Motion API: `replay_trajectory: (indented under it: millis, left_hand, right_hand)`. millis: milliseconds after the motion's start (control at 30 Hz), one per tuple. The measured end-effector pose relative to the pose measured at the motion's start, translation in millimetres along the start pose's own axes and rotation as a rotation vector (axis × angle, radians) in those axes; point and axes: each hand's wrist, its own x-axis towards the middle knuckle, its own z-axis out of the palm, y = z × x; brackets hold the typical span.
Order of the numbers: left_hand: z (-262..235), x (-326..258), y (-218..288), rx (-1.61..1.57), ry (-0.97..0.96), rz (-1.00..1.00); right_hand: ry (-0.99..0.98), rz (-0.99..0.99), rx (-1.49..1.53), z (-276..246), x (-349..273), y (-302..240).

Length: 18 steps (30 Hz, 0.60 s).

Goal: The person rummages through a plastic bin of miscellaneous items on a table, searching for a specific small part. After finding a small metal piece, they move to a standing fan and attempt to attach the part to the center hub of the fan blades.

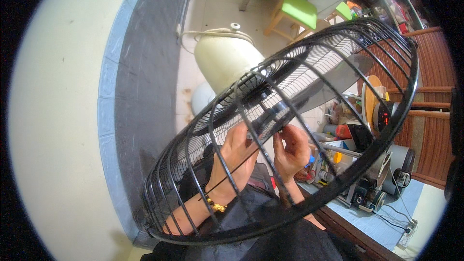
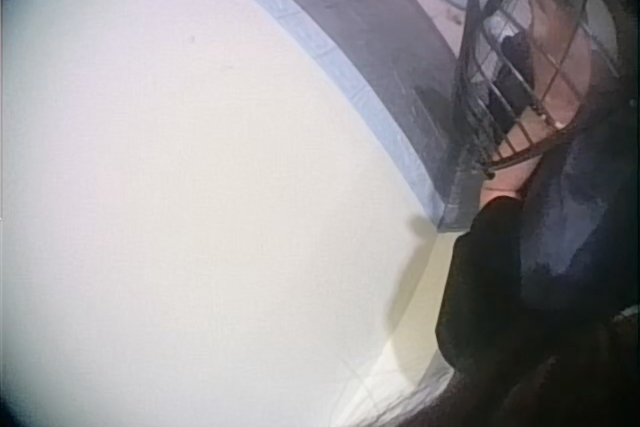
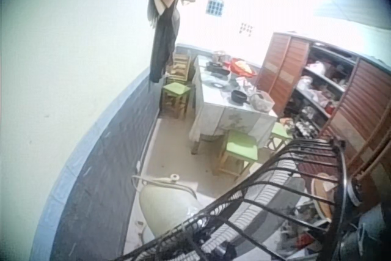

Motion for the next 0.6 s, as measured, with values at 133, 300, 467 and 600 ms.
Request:
replay_trajectory:
  millis: [133,300,467,600]
  left_hand:
    - [-0.6,-2.3,0.9,-0.019,-0.045,-0.059]
    - [0.7,-3.6,0.8,-0.022,-0.021,-0.041]
    - [0.7,-2.6,-1.5,-0.058,-0.070,-0.109]
    - [2.1,-2.7,2.3,-0.122,-0.029,-0.206]
  right_hand:
    - [0.000,0.052,0.088,0.1,-2.3,-0.5]
    - [-0.066,-0.021,-0.130,-9.8,2.5,-2.8]
    - [-0.058,-0.115,-0.208,-10.7,4.8,-4.0]
    - [-0.046,-0.134,-0.205,-9.7,4.0,-5.0]
